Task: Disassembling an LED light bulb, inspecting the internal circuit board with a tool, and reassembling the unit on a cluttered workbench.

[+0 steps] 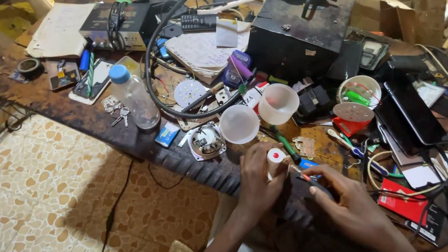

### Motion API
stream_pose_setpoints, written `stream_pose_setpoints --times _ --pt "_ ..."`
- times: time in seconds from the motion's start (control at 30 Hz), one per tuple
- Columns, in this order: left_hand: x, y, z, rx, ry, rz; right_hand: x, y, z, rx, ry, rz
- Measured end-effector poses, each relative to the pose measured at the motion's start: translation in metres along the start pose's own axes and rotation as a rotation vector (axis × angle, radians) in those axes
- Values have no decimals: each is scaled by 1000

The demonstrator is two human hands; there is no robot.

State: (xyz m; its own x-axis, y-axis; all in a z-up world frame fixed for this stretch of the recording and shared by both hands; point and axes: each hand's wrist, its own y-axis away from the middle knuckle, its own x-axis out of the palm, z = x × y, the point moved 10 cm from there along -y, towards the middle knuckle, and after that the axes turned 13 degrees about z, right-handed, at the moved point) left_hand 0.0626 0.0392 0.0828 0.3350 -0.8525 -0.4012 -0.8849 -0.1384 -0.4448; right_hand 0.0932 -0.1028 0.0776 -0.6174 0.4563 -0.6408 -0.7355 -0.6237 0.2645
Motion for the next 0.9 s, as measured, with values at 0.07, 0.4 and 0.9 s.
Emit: stream_pose_setpoints --times 0.07,0.4,0.9 --pt "-1 1 -2 6 -4 -8 -1 5 -17 28 21 -13" --pt "-7 3 -18 176 319 5 12 34 -74 -19 -366 -81" --pt "16 -5 -42 204 638 434 34 24 -56 28 -627 -30"
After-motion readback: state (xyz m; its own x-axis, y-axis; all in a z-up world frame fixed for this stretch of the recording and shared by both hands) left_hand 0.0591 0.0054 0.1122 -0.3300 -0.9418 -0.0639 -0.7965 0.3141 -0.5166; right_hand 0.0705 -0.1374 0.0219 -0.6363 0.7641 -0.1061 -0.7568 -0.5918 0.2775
